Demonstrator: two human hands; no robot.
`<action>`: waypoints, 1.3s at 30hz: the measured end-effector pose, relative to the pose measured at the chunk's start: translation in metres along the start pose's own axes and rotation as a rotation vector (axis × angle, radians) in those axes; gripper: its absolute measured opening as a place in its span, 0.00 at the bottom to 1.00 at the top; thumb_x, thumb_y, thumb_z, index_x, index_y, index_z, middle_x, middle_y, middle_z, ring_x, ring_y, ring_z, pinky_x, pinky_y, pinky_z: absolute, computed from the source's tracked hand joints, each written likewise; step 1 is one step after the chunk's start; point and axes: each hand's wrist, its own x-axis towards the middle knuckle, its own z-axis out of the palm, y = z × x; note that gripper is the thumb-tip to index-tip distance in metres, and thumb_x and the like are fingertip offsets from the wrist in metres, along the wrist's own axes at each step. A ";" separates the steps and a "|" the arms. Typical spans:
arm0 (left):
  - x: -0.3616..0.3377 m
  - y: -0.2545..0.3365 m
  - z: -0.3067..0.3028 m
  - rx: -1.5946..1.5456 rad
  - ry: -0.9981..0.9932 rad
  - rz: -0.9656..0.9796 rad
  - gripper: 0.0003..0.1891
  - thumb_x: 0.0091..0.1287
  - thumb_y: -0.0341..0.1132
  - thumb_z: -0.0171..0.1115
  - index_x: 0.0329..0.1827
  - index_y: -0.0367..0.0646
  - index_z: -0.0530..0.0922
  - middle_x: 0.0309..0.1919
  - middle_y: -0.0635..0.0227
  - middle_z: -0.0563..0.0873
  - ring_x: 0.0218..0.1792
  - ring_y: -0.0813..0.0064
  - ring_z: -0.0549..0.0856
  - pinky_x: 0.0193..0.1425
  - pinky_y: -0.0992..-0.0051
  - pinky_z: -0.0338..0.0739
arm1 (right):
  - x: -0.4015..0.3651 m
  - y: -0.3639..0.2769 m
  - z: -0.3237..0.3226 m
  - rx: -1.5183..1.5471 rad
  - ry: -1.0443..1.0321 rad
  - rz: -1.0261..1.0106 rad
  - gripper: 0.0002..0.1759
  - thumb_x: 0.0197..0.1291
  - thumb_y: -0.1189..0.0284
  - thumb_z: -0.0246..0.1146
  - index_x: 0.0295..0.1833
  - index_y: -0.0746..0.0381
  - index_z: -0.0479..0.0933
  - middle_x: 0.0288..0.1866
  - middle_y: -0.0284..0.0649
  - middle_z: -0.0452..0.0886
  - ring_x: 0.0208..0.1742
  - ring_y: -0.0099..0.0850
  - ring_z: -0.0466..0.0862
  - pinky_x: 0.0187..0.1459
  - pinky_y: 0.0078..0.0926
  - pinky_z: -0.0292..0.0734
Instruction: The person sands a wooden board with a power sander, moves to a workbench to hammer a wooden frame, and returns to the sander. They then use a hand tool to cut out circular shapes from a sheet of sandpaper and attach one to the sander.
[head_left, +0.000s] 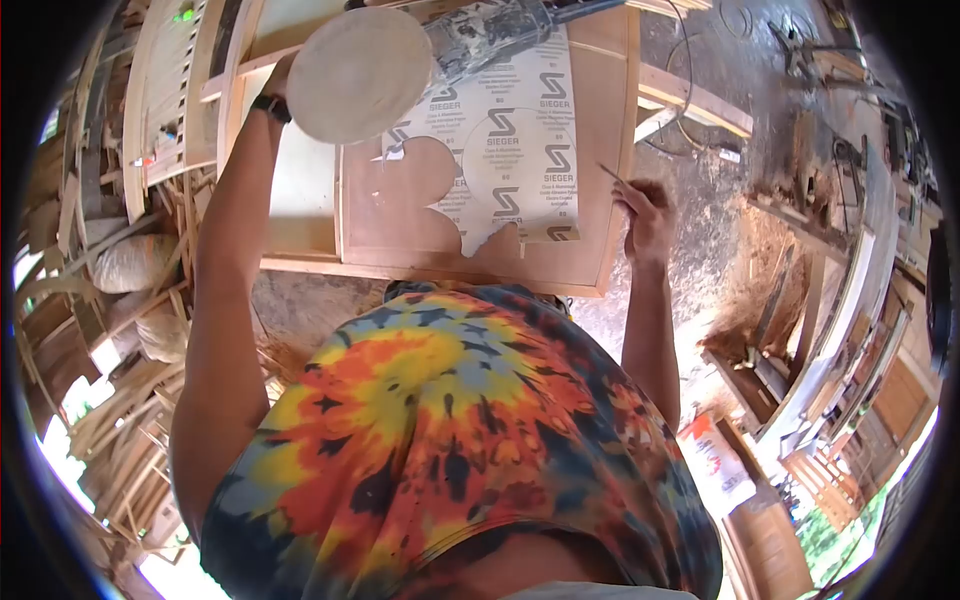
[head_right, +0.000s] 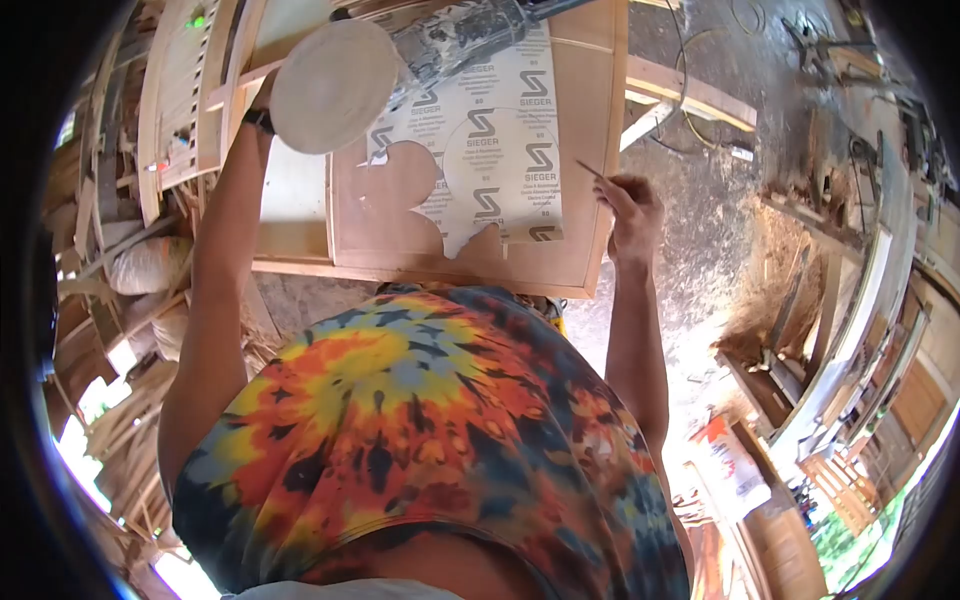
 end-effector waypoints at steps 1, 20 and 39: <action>-0.009 -0.009 -0.016 0.131 0.065 0.069 0.22 0.79 0.48 0.57 0.61 0.39 0.81 0.53 0.59 0.89 0.49 0.69 0.89 0.52 0.63 0.87 | 0.012 -0.002 0.009 0.015 -0.072 -0.045 0.07 0.60 0.80 0.70 0.43 0.69 0.81 0.38 0.44 0.88 0.36 0.28 0.87 0.41 0.22 0.82; -0.448 -0.400 0.044 0.416 1.293 -0.456 0.11 0.69 0.40 0.64 0.35 0.41 0.83 0.30 0.59 0.89 0.29 0.55 0.88 0.35 0.60 0.82 | -0.128 0.068 0.367 -0.862 -1.126 -0.360 0.12 0.65 0.75 0.67 0.53 0.65 0.86 0.42 0.45 0.90 0.39 0.30 0.89 0.44 0.27 0.83; -0.667 -0.554 -0.233 -0.761 1.062 -0.693 0.08 0.73 0.41 0.62 0.45 0.48 0.77 0.29 0.65 0.82 0.19 0.70 0.80 0.20 0.69 0.75 | 0.018 0.185 0.606 -1.241 0.002 -0.626 0.09 0.62 0.69 0.65 0.47 0.53 0.85 0.49 0.45 0.86 0.51 0.46 0.86 0.53 0.45 0.82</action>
